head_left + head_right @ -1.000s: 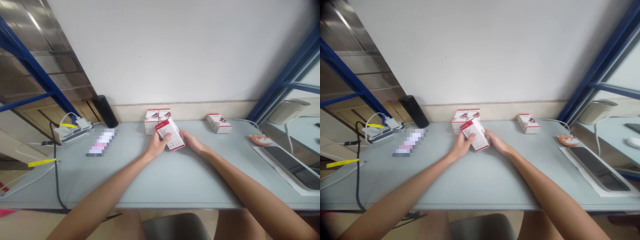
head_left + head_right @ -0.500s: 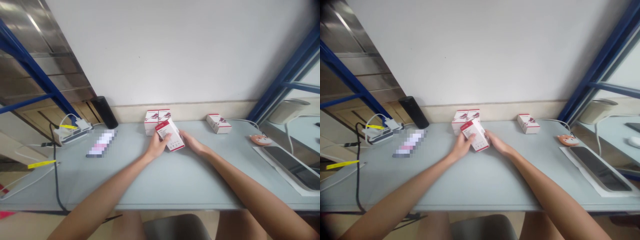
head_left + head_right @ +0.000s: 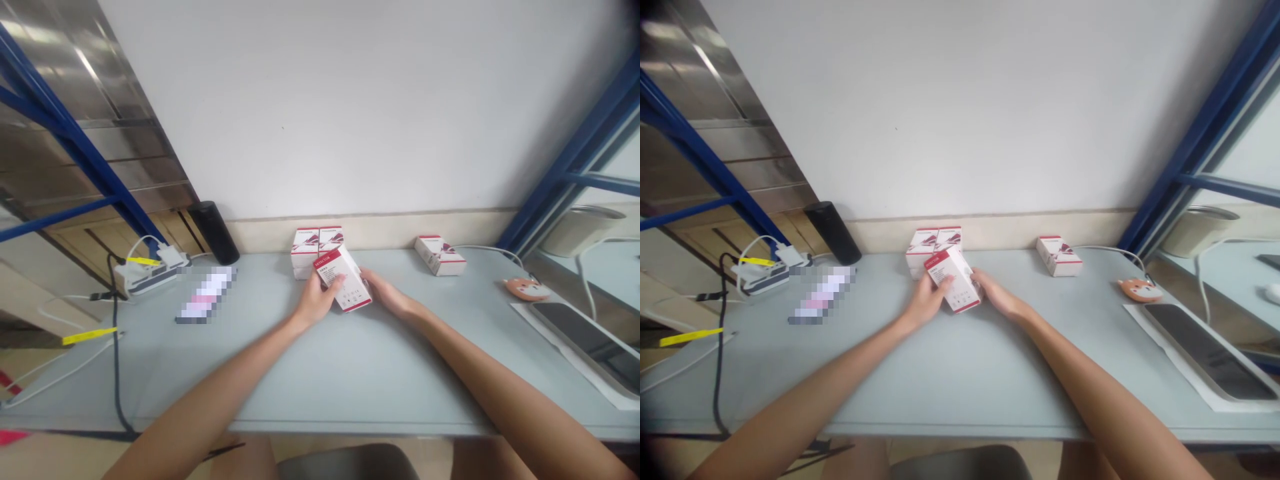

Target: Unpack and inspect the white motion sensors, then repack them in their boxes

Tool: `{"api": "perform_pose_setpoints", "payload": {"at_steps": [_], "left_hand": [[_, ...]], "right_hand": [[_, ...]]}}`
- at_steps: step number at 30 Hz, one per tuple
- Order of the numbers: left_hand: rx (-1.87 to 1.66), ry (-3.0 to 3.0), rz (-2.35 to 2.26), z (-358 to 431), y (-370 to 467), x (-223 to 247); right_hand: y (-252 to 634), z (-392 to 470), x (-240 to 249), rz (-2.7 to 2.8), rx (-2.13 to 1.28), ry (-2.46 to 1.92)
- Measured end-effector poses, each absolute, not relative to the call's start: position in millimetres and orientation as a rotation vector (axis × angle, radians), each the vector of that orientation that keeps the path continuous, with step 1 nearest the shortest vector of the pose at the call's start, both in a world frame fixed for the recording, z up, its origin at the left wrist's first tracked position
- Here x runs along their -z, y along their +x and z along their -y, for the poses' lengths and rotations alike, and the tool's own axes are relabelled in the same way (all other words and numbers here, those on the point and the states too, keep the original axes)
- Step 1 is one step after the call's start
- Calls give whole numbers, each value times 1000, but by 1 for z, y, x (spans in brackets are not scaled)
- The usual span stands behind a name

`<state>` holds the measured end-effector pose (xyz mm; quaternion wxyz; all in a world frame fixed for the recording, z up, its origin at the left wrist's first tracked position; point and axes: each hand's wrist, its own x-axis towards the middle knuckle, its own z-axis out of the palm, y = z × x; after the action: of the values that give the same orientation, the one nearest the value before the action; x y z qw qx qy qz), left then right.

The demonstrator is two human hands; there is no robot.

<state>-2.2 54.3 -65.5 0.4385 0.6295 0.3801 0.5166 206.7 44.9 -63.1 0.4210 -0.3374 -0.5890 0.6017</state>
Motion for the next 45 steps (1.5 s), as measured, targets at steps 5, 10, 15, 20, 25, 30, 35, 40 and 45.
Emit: {"api": "perform_pose_setpoints", "payload": {"at_steps": [5, 10, 15, 20, 25, 30, 35, 40, 45], "left_hand": [[-1274, 1565, -938, -53, -1, 62], [-1277, 1577, -969, -53, -2, 63], [-1320, 1610, -1005, -49, -5, 61], [-1380, 1753, -938, -39, -3, 51], [-1277, 1850, -913, -30, -4, 44], [-1223, 1857, -982, -28, -7, 43], [-1183, 1884, -969, -30, -7, 45], [-1135, 1970, -933, -29, -9, 47], [-1353, 2426, -623, -24, -8, 49]], "right_hand": [[207, -43, 59, 1476, -1508, -852], [206, -42, 56, 1475, -1482, -866], [199, -38, 53, 1523, -1396, -948], [197, -25, 38, 1501, -1064, -990], [197, -14, 25, 1610, -710, -930], [195, -15, 23, 1633, -584, -929], [198, -17, 20, 1616, -546, -963], [202, -14, 12, 1604, -511, -976], [204, -6, 0, 1375, -471, -1065]]}}
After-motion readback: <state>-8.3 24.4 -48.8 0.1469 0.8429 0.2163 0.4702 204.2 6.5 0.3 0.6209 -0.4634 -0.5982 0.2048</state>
